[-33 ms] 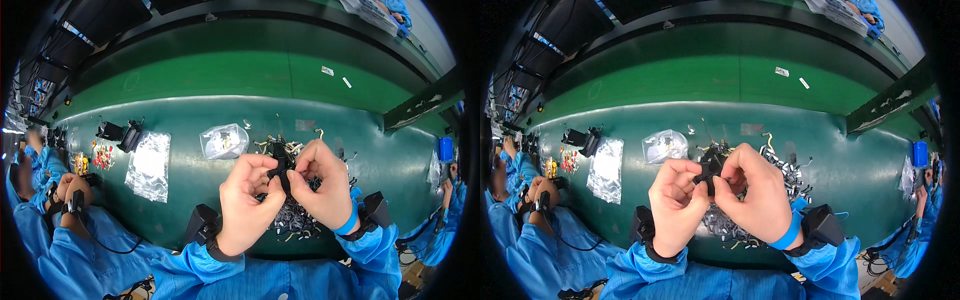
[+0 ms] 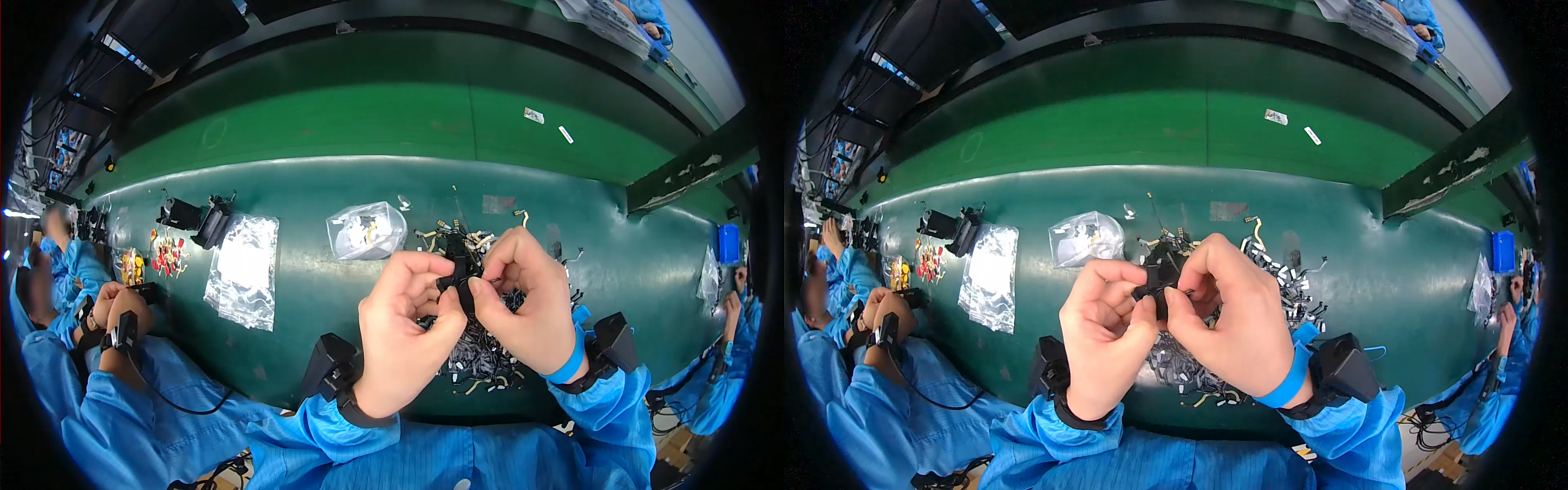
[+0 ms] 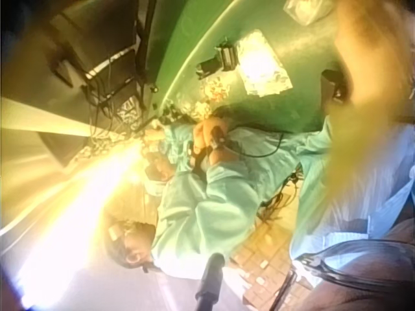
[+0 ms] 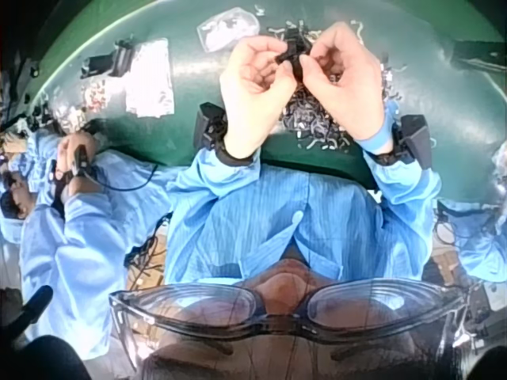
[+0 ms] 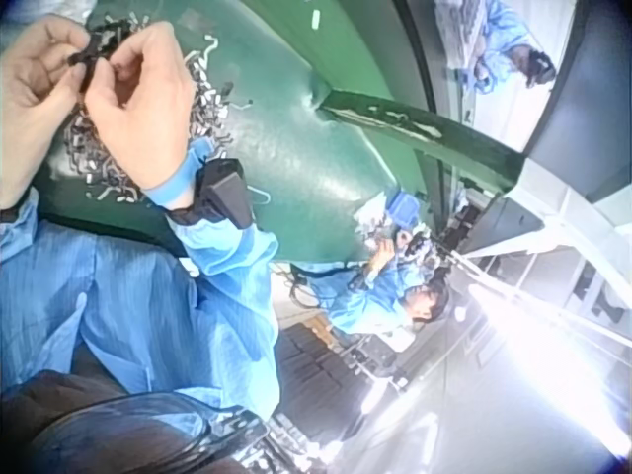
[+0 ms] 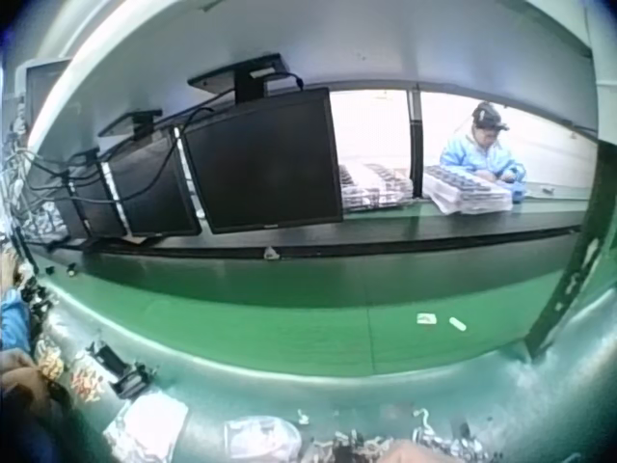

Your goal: Assembling small plastic and wire electronic components at an industrial workbench.

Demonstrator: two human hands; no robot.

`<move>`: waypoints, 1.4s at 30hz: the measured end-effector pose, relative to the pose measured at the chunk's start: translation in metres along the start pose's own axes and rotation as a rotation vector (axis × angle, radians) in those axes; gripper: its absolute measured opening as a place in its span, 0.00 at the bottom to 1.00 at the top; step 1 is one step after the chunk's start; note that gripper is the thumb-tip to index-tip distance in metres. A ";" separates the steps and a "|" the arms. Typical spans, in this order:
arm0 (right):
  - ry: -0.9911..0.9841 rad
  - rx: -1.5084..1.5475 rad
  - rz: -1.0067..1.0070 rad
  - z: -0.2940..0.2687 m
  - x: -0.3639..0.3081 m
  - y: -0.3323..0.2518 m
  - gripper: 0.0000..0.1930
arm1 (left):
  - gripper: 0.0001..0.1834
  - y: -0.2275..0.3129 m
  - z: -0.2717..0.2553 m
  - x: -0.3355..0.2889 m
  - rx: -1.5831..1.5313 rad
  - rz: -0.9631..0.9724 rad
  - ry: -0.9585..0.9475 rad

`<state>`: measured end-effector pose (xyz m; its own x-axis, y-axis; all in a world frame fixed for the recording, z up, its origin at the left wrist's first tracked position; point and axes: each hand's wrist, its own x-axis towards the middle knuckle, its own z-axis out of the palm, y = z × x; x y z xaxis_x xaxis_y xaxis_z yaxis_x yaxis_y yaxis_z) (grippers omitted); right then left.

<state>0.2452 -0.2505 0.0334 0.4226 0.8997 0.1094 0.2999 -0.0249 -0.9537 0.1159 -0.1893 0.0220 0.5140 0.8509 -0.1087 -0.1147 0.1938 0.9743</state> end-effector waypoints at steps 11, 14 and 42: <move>-0.021 0.024 -0.093 -0.002 -0.001 -0.003 0.08 | 0.12 -0.001 0.002 -0.001 -0.054 0.073 0.054; -0.035 -0.042 -0.202 -0.005 0.000 -0.005 0.09 | 0.11 0.000 0.001 -0.004 0.052 0.198 0.043; 0.079 0.303 -0.139 0.001 -0.007 -0.010 0.10 | 0.09 0.008 -0.007 -0.006 0.260 0.413 0.009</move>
<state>0.2384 -0.2557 0.0422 0.4636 0.8487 0.2544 0.0963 0.2372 -0.9667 0.1058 -0.1898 0.0289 0.4628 0.8352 0.2971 -0.0913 -0.2884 0.9531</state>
